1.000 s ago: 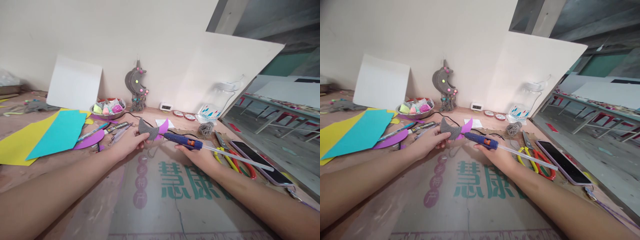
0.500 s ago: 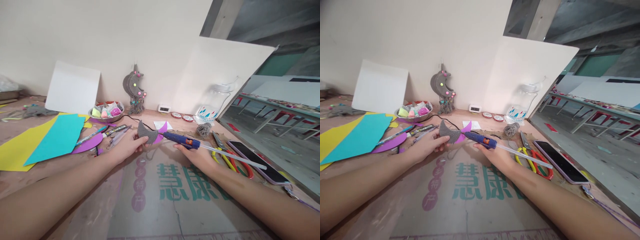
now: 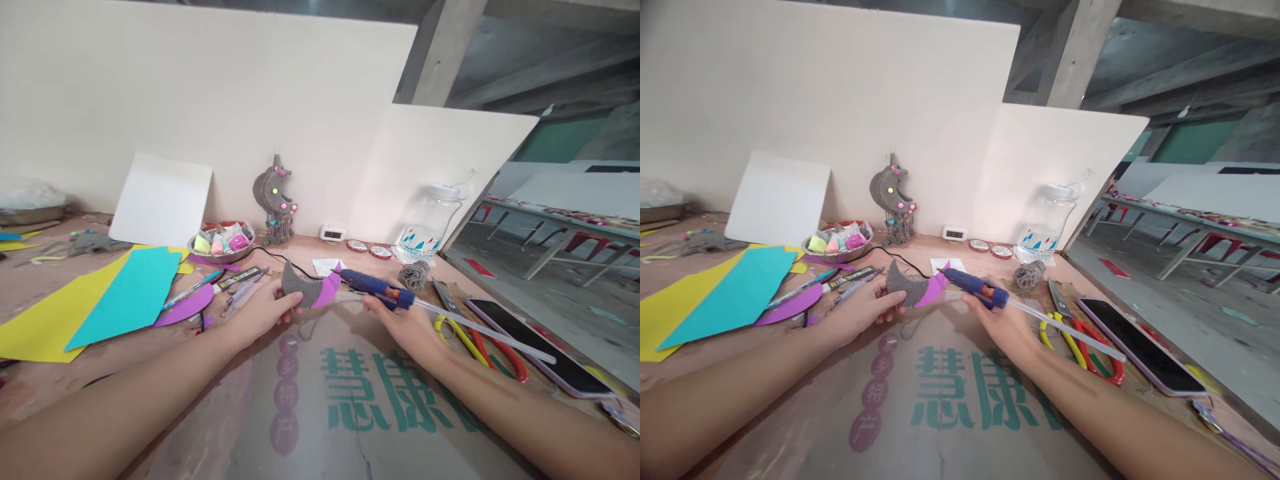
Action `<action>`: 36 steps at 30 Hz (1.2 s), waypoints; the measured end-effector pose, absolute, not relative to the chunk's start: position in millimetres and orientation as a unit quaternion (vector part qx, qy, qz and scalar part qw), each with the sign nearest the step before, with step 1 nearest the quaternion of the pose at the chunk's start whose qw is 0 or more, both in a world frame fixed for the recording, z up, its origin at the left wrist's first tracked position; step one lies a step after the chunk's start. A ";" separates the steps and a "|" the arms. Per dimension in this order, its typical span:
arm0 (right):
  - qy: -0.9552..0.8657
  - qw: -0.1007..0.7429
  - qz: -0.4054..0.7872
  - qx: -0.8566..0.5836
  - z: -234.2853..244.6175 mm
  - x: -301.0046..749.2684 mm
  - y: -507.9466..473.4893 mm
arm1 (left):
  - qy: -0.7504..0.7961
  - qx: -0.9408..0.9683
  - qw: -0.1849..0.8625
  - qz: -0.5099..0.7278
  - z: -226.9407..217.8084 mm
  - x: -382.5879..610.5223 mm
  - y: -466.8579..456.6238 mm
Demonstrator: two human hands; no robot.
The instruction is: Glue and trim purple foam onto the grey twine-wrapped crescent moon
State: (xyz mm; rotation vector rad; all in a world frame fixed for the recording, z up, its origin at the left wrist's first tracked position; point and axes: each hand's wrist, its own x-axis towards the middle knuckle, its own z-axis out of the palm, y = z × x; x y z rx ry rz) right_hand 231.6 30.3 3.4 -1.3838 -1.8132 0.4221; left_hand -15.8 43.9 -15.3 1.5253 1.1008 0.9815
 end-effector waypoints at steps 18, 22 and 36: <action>-0.739 0.290 0.105 -0.599 30.7 235.9 109.1 | 0.460 0.608 0.501 0.411 -10.9 -14.7 43.3; -0.731 0.240 0.073 -0.635 17.3 227.5 146.6 | 0.441 0.611 0.513 0.411 -12.5 -15.9 44.1; -0.763 0.192 -0.010 -0.618 1.4 244.4 130.1 | 0.431 0.593 0.518 0.441 -10.5 -17.1 46.0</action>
